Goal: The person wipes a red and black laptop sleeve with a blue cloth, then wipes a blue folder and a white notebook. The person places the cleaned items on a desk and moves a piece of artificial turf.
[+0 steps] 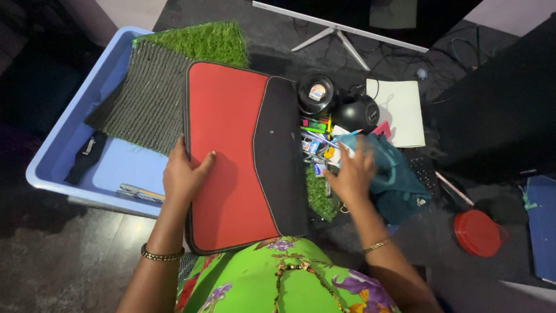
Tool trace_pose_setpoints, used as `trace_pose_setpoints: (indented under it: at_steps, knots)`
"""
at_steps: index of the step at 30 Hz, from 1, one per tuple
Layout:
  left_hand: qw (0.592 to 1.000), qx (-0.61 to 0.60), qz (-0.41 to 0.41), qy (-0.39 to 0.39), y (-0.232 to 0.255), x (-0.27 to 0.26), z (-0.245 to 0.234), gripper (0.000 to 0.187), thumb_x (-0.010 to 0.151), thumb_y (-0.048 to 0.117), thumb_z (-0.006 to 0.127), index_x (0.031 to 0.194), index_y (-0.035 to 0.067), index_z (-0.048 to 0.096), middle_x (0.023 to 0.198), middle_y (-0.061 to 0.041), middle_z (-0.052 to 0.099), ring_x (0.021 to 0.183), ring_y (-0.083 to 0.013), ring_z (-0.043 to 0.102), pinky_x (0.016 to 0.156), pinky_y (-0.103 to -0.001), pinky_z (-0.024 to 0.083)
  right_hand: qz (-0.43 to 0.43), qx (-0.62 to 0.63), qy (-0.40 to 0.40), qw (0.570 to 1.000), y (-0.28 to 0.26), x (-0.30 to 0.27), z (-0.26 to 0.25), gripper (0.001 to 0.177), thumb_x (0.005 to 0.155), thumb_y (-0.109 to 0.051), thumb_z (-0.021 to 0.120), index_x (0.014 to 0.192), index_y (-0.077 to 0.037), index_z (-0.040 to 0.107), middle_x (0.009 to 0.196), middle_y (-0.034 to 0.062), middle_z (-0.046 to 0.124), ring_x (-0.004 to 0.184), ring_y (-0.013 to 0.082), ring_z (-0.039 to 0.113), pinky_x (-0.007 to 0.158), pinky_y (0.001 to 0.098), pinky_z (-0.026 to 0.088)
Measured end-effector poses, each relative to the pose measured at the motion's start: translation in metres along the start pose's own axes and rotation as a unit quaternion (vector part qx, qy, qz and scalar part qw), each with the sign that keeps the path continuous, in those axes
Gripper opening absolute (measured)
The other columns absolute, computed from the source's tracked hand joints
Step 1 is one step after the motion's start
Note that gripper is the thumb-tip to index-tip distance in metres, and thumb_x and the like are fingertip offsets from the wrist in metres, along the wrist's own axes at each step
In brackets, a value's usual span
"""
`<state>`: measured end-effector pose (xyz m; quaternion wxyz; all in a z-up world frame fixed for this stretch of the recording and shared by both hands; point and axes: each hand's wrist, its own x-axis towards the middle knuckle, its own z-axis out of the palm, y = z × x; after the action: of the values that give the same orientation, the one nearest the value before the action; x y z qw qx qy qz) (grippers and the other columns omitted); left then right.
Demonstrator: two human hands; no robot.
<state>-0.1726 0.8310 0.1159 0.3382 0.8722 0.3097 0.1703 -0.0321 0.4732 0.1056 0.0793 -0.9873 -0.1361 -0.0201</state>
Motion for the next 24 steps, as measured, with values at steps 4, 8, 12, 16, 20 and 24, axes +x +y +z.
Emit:
trace_pose_setpoints:
  at_steps: [4, 8, 12, 16, 20, 24]
  knots:
    - [1.0, -0.011, -0.021, -0.02, -0.001, 0.003, 0.001, 0.094, 0.08, 0.049, 0.079, 0.152, 0.001, 0.043, 0.135, -0.026, 0.06, 0.115, -0.04, 0.064, 0.096, -0.047, 0.051, 0.067, 0.026, -0.09, 0.993, 0.035, 0.006, 0.014, 0.102, 0.064, -0.041, 0.095, 0.152, -0.031, 0.046, 0.162, 0.0211, 0.023, 0.142, 0.0516, 0.028, 0.104, 0.061, 0.039]
    - [1.0, -0.009, -0.022, -0.016, -0.002, 0.001, 0.002, 0.093, 0.079, 0.05, 0.08, 0.151, 0.002, 0.044, 0.134, -0.025, 0.06, 0.114, -0.0404, 0.064, 0.095, -0.047, 0.051, -0.047, 0.065, -0.002, 0.997, 0.075, 0.015, 0.052, 0.102, 0.062, -0.044, 0.095, 0.151, -0.023, 0.05, 0.157, 0.0213, 0.036, 0.143, 0.0462, 0.04, 0.117, 0.0568, 0.033]
    - [1.0, -0.022, -0.01, -0.005, 0.0, 0.0, 0.001, 0.092, 0.08, 0.05, 0.08, 0.151, 0.002, 0.046, 0.135, -0.024, 0.061, 0.114, -0.0391, 0.065, 0.096, -0.046, 0.051, 0.023, 0.08, -0.026, 0.996, 0.097, 0.026, 0.055, 0.113, 0.053, -0.04, 0.098, 0.151, -0.021, 0.047, 0.156, 0.02, 0.036, 0.145, 0.0467, 0.037, 0.119, 0.0538, 0.034]
    - [0.999, -0.024, -0.027, -0.018, 0.001, -0.001, 0.0, 0.092, 0.08, 0.05, 0.079, 0.151, 0.003, 0.045, 0.132, -0.023, 0.062, 0.113, -0.0385, 0.065, 0.095, -0.046, 0.051, 0.149, 0.046, -0.094, 0.983, 0.099, 0.019, 0.025, 0.123, 0.052, -0.033, 0.102, 0.155, -0.022, 0.037, 0.163, 0.0208, 0.02, 0.143, 0.0497, 0.027, 0.111, 0.0577, 0.038]
    - [0.999, -0.027, -0.016, -0.012, 0.002, -0.001, -0.001, 0.091, 0.08, 0.05, 0.079, 0.15, 0.002, 0.045, 0.132, -0.024, 0.063, 0.114, -0.0385, 0.065, 0.095, -0.046, 0.051, 0.183, 0.008, -0.11, 0.977, 0.109, 0.01, 0.022, 0.126, 0.052, -0.03, 0.102, 0.158, -0.025, 0.035, 0.166, 0.0155, 0.016, 0.148, 0.0454, 0.024, 0.112, 0.0571, 0.041]
    - [0.999, -0.031, -0.017, -0.018, 0.003, -0.001, -0.003, 0.09, 0.08, 0.05, 0.078, 0.15, 0.003, 0.046, 0.133, -0.023, 0.062, 0.115, -0.038, 0.065, 0.096, -0.046, 0.051, 0.199, 0.001, -0.083, 0.976, 0.154, 0.006, 0.06, 0.116, 0.058, -0.021, 0.099, 0.156, -0.02, 0.038, 0.157, 0.0218, 0.034, 0.138, 0.0453, 0.042, 0.104, 0.0527, 0.049]
